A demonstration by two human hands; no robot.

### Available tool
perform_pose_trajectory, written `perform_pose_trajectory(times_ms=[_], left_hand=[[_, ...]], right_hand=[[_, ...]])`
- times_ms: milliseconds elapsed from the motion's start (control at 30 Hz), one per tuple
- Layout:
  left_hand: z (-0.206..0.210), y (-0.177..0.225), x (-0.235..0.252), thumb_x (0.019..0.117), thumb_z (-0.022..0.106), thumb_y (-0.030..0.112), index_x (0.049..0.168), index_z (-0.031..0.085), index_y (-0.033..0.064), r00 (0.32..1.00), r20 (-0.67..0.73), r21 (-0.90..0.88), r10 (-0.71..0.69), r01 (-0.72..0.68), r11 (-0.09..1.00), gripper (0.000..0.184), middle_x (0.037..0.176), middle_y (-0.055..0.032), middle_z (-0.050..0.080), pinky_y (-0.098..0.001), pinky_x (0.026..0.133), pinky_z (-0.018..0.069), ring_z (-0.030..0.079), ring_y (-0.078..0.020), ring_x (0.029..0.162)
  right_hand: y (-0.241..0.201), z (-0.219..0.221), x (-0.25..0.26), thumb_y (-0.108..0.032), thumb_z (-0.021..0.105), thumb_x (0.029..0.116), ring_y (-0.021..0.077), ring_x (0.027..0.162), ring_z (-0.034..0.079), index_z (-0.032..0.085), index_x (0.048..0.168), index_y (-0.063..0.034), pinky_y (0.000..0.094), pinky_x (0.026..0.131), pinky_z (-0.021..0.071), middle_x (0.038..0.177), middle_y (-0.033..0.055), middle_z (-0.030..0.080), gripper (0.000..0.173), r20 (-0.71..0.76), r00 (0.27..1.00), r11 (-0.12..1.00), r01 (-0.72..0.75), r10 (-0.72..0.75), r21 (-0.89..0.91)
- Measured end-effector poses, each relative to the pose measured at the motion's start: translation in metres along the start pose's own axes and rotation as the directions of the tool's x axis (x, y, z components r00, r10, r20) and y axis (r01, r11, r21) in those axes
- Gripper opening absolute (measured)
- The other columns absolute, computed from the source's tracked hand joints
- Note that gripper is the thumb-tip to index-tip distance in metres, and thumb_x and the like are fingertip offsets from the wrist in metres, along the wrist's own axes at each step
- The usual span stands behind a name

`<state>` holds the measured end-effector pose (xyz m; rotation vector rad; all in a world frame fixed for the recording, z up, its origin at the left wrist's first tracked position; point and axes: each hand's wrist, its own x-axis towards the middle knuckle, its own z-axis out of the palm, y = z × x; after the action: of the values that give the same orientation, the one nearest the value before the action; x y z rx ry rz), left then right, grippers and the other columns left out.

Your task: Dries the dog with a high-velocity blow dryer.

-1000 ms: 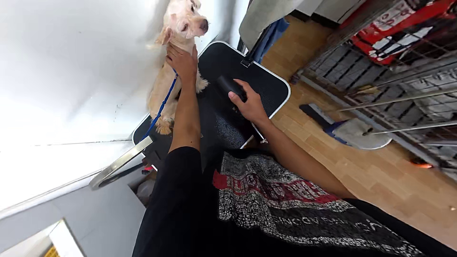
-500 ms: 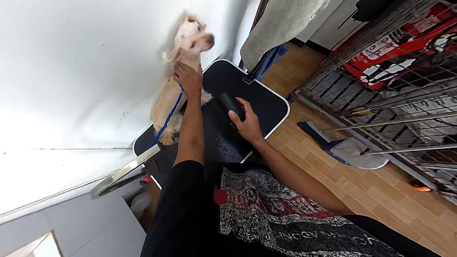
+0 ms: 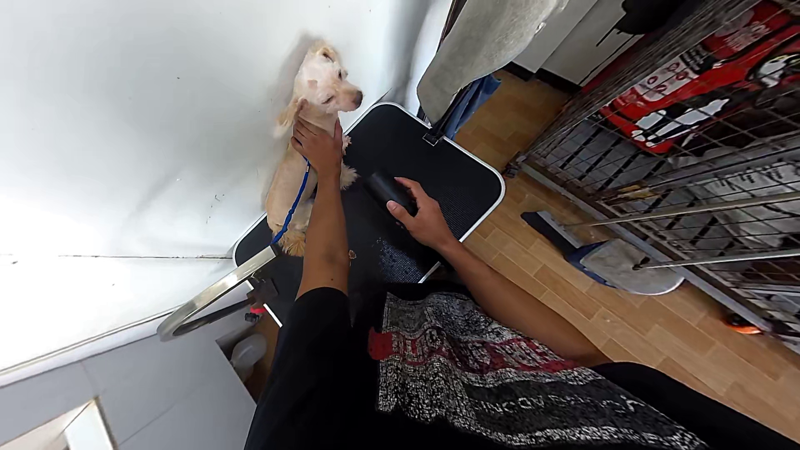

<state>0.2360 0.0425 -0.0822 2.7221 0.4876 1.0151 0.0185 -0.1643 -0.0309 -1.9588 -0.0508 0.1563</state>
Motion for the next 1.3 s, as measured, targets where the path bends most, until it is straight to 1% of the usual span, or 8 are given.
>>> perform_pose_trajectory(times_ms=[133, 500, 733, 867, 967, 1133, 1233, 1300], left_hand=[[-0.001, 0.014, -0.003, 0.0869, 0.058, 0.066, 0.138, 0.055, -0.0068, 0.998, 0.061, 0.038, 0.015, -0.017, 0.999, 0.089, 0.139, -0.0247, 0.058, -0.0585, 0.109, 0.036, 0.052, -0.0389, 0.132], [0.015, 0.018, -0.019, 0.0837, 0.07, 0.049, 0.148, 0.049, 0.0035, 0.945, 0.224, 0.093, 0.236, -0.262, 0.961, 0.082, 0.147, -0.0177, 0.055, -0.0653, 0.109, 0.0321, 0.049, -0.0384, 0.138], [0.017, 0.024, -0.025, 0.0891, 0.063, 0.003, 0.129, 0.061, 0.0025, 0.83, 0.445, 0.156, 0.336, -0.442, 0.883, 0.04, 0.131, -0.0197, 0.062, -0.0683, 0.108, 0.033, 0.054, -0.0414, 0.128], [0.005, -0.002, -0.054, 0.0956, 0.054, -0.007, 0.136, 0.059, 0.0032, 0.654, 0.579, 0.057, 0.486, -0.627, 0.777, 0.042, 0.146, -0.0203, 0.053, -0.0725, 0.113, 0.0251, 0.045, -0.043, 0.14], [-0.03, -0.061, -0.087, 0.098, 0.053, -0.003, 0.137, 0.06, 0.0149, 0.575, 0.442, -0.063, 0.688, -0.746, 0.663, 0.044, 0.149, -0.0101, 0.056, -0.0673, 0.114, 0.0281, 0.047, -0.0357, 0.142], [-0.071, -0.085, -0.055, 0.0977, 0.048, -0.005, 0.129, 0.07, 0.016, 0.797, 0.228, -0.227, 0.559, -0.514, 0.827, 0.044, 0.136, -0.0094, 0.066, -0.0593, 0.106, 0.0396, 0.057, -0.0362, 0.13], [-0.08, -0.054, -0.035, 0.0989, 0.049, 0.005, 0.137, 0.063, 0.011, 0.883, 0.385, -0.151, 0.269, -0.227, 0.962, 0.041, 0.142, -0.0146, 0.06, -0.0639, 0.101, 0.039, 0.054, -0.0405, 0.132], [-0.068, -0.035, -0.025, 0.0975, 0.056, 0.026, 0.14, 0.057, 0.0127, 0.902, 0.413, -0.029, 0.13, -0.129, 0.991, 0.045, 0.144, -0.0107, 0.058, -0.0597, 0.101, 0.0401, 0.054, -0.034, 0.131]], right_hand=[[0.001, 0.0, -0.007, -0.052, 0.063, 0.0964, 0.0202, 0.084, 0.071, 0.048, 0.151, -0.0223, 0.0443, 0.075, 0.0607, 0.111, 0.0115, 0.07, 0.064, 0.003, 1.0, 1.0, -0.006, 0.006, -0.013], [0.013, -0.015, 0.0, -0.045, 0.059, 0.1029, 0.022, 0.074, 0.071, 0.045, 0.151, -0.0175, 0.0426, 0.068, 0.0627, 0.108, 0.0147, 0.069, 0.057, -0.146, 0.98, 0.99, -0.127, 0.134, 0.061], [0.034, -0.021, 0.01, -0.053, 0.055, 0.1028, 0.0229, 0.069, 0.07, 0.046, 0.148, -0.0166, 0.0405, 0.068, 0.0611, 0.096, 0.0155, 0.07, 0.059, 0.07, 0.914, 0.911, -0.405, 0.4, 0.074], [0.047, -0.026, 0.015, -0.055, 0.054, 0.1029, 0.0236, 0.069, 0.069, 0.046, 0.147, -0.0149, 0.0409, 0.068, 0.0604, 0.096, 0.0168, 0.069, 0.06, 0.09, 0.89, 0.89, -0.452, 0.447, 0.053], [0.06, -0.023, 0.008, -0.058, 0.054, 0.1015, 0.025, 0.067, 0.067, 0.049, 0.145, -0.0148, 0.0428, 0.065, 0.0597, 0.098, 0.0179, 0.068, 0.062, 0.218, 0.864, 0.886, -0.464, 0.455, -0.007], [0.053, -0.012, -0.017, -0.055, 0.054, 0.1029, 0.0262, 0.067, 0.066, 0.05, 0.144, -0.0125, 0.0437, 0.065, 0.0582, 0.1, 0.0195, 0.067, 0.059, 0.363, 0.789, 0.864, -0.49, 0.497, -0.118], [0.053, -0.006, -0.028, -0.052, 0.055, 0.1035, 0.0227, 0.067, 0.065, 0.052, 0.142, -0.012, 0.0401, 0.065, 0.0573, 0.096, 0.0173, 0.067, 0.055, 0.433, 0.774, 0.885, -0.435, 0.463, -0.167], [0.049, -0.005, -0.034, -0.051, 0.056, 0.1032, 0.0236, 0.069, 0.069, 0.05, 0.145, -0.0144, 0.0422, 0.067, 0.0598, 0.097, 0.0175, 0.069, 0.056, 0.389, 0.85, 0.934, -0.342, 0.355, -0.104]])
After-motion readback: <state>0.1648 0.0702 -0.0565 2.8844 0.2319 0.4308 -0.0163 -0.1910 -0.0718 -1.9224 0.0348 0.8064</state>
